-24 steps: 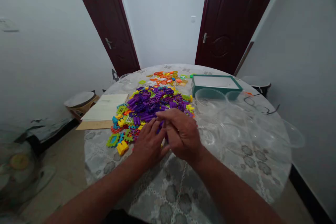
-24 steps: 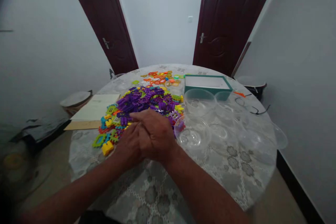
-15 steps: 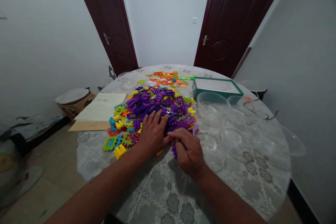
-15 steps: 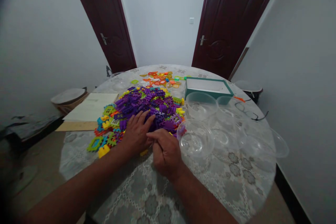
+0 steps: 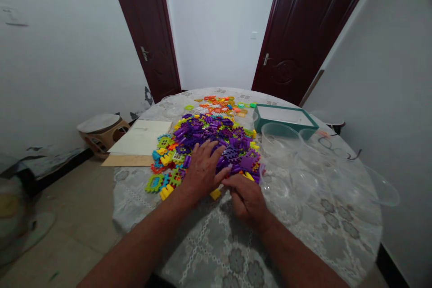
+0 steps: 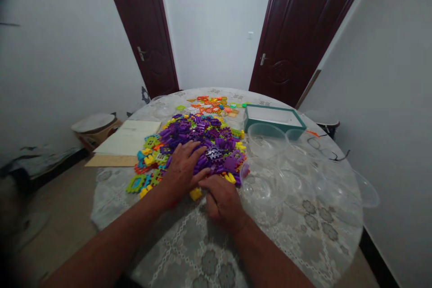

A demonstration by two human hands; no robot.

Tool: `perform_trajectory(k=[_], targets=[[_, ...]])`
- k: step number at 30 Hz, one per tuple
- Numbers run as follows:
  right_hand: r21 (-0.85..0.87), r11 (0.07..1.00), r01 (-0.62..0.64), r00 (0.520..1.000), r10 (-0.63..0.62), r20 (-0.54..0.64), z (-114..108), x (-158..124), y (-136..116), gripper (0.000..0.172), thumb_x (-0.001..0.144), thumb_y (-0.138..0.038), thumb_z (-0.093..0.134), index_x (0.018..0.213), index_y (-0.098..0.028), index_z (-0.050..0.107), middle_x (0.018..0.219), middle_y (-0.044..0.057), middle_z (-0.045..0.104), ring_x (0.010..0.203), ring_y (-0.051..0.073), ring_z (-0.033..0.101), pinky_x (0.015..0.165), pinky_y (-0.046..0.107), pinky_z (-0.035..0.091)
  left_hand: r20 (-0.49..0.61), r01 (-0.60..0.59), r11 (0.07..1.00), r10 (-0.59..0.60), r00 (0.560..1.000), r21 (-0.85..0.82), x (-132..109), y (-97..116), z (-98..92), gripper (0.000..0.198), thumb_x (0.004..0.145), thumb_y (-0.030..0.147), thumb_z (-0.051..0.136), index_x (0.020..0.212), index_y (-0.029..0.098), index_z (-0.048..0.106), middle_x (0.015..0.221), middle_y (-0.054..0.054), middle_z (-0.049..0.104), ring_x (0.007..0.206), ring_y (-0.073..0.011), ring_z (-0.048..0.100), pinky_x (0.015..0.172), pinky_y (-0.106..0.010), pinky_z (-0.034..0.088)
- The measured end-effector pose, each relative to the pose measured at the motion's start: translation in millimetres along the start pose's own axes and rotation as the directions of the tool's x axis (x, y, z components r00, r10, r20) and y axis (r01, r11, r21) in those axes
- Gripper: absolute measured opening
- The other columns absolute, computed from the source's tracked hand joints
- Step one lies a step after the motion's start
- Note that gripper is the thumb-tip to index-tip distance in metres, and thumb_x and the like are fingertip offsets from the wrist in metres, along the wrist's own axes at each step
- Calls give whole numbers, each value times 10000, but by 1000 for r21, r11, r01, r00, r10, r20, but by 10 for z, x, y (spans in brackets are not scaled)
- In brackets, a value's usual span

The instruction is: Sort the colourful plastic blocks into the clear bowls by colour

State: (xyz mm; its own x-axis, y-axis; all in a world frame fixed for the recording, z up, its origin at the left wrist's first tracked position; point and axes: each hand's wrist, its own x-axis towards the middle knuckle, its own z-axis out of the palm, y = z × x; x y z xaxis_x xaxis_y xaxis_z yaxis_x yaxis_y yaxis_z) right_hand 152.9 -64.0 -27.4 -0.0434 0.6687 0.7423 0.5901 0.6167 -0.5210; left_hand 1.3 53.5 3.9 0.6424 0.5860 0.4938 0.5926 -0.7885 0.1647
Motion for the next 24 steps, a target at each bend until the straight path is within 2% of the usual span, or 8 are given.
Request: perform_trajectory(k=[3, 6, 9, 11, 13, 15, 20, 24], targets=[[-25, 999, -23, 1000, 23, 20, -6, -30, 32, 377, 871, -30, 490, 1126, -211, 701, 939, 61, 735, 851, 199, 702, 755, 320, 572, -98, 42, 996, -50, 994, -73, -311, -213, -289, 503, 985, 421, 639, 1442, 227, 562, 1514, -145, 552, 1447, -314, 479, 1246, -532, 350], [-9, 1000, -25, 998, 25, 52, 33, -71, 49, 366, 889, -30, 484, 1129, -202, 700, 948, 58, 729, 867, 190, 696, 763, 309, 558, -127, 110, 993, -115, 985, -45, -780, -451, -417, 537, 944, 449, 703, 1407, 212, 568, 1394, -165, 600, 1333, -333, 562, 1156, -524, 455], [-8, 999, -45, 995, 46, 87, 76, -115, 44, 371, 901, -31, 487, 1153, -205, 696, 969, 56, 730, 890, 191, 694, 791, 315, 550, -85, 217, 976, -214, 973, 31, -1241, -583, -382, 806, 849, 579, 784, 1506, 222, 483, 1477, -195, 542, 1351, -393, 543, 1132, -579, 461], [-11, 998, -60, 992, 61, 107, 94, -133, 36, 381, 894, -32, 495, 1169, -204, 694, 986, 60, 732, 903, 197, 695, 806, 322, 550, -50, 276, 959, -273, 961, 64, -1430, -603, -313, 1039, 768, 692, 806, 1588, 206, 393, 1543, -227, 478, 1383, -427, 512, 1127, -596, 459], [-15, 998, -68, 990, 69, 120, 105, -137, 30, 387, 882, -30, 501, 1168, -201, 696, 991, 62, 731, 906, 202, 696, 809, 324, 550, -41, 305, 948, -303, 952, 86, -1490, -591, -238, 1169, 714, 758, 806, 1624, 190, 341, 1582, -251, 431, 1417, -453, 476, 1141, -614, 436], [-14, 998, -61, 990, 62, 124, 112, -132, 32, 389, 876, -24, 500, 1163, -199, 697, 986, 62, 730, 897, 199, 697, 804, 316, 552, -35, 294, 951, -292, 956, 95, -1450, -563, -168, 1225, 665, 777, 827, 1628, 196, 343, 1590, -257, 423, 1439, -472, 447, 1163, -640, 392], [-43, 998, -54, 987, 60, 152, 151, -137, 63, 379, 890, -22, 497, 1170, -200, 680, 1010, 66, 731, 925, 200, 699, 828, 316, 556, -8, 259, 963, -259, 966, 77, -1227, -470, -32, 1277, 602, 720, 900, 1643, 233, 344, 1578, -243, 438, 1460, -480, 406, 1191, -669, 318], [-130, 991, -13, 968, 45, 248, 218, -143, 68, 354, 879, -41, 521, 1168, -184, 668, 1040, 98, 731, 963, 241, 692, 855, 368, 568, 3, 209, 977, -210, 978, 35, -1112, -408, 30, 1275, 584, 688, 923, 1626, 197, 376, 1554, -253, 440, 1428, -482, 422, 1181, -668, 328]])
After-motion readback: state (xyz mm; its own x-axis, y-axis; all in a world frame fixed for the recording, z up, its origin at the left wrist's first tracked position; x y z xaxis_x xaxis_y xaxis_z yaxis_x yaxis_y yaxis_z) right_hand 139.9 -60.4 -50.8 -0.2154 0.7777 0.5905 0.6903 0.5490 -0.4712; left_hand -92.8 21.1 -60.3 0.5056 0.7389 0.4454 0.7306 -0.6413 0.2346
